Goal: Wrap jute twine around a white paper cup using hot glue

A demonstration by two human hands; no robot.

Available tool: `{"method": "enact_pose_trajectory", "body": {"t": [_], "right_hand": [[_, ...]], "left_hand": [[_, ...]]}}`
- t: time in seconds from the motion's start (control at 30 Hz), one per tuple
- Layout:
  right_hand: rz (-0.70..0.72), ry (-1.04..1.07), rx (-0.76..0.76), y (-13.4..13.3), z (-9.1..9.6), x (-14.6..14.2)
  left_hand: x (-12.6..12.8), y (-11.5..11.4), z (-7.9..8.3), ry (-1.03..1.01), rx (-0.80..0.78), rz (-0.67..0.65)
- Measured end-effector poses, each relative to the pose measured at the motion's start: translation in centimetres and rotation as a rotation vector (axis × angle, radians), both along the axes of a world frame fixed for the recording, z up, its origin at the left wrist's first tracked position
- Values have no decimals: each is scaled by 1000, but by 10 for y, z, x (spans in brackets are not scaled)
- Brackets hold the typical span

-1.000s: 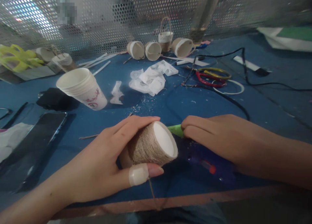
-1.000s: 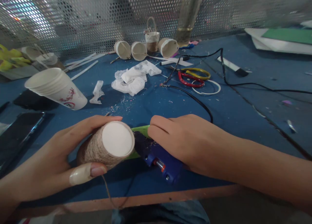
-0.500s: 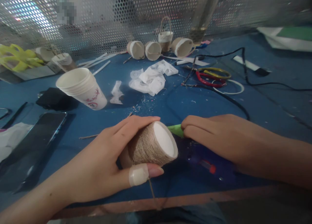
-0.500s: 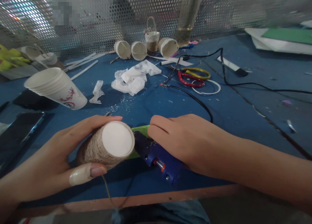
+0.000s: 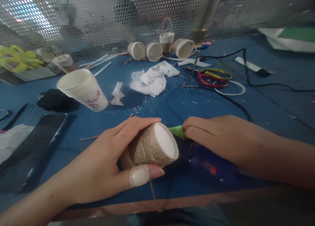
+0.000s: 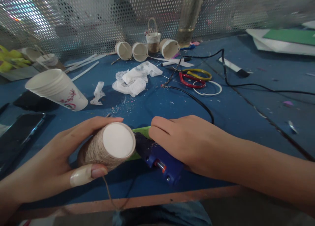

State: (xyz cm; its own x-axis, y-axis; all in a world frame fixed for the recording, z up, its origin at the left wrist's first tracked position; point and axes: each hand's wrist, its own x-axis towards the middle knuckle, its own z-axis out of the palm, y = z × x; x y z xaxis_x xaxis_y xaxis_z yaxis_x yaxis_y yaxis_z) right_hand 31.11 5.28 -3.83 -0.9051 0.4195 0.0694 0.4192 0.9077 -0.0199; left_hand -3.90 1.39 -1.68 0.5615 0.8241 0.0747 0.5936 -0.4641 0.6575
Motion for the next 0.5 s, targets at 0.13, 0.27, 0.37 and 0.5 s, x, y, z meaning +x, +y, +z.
{"method": "enact_pose_trajectory", "body": {"t": [0.13,0.27,0.37,0.5], "right_hand": [[10,32,17,1,-3,0],[13,93,21,1,-6,0],[-2,129,12,0,-8,0],[-6,147,17,1,-11,0]], "left_hand": [[0,1,0,-3,-7,-9],[3,1,2,-15,-23,8],[4,1,2,-21,-33,23],[2,2,0,-21,-15,-11]]}}
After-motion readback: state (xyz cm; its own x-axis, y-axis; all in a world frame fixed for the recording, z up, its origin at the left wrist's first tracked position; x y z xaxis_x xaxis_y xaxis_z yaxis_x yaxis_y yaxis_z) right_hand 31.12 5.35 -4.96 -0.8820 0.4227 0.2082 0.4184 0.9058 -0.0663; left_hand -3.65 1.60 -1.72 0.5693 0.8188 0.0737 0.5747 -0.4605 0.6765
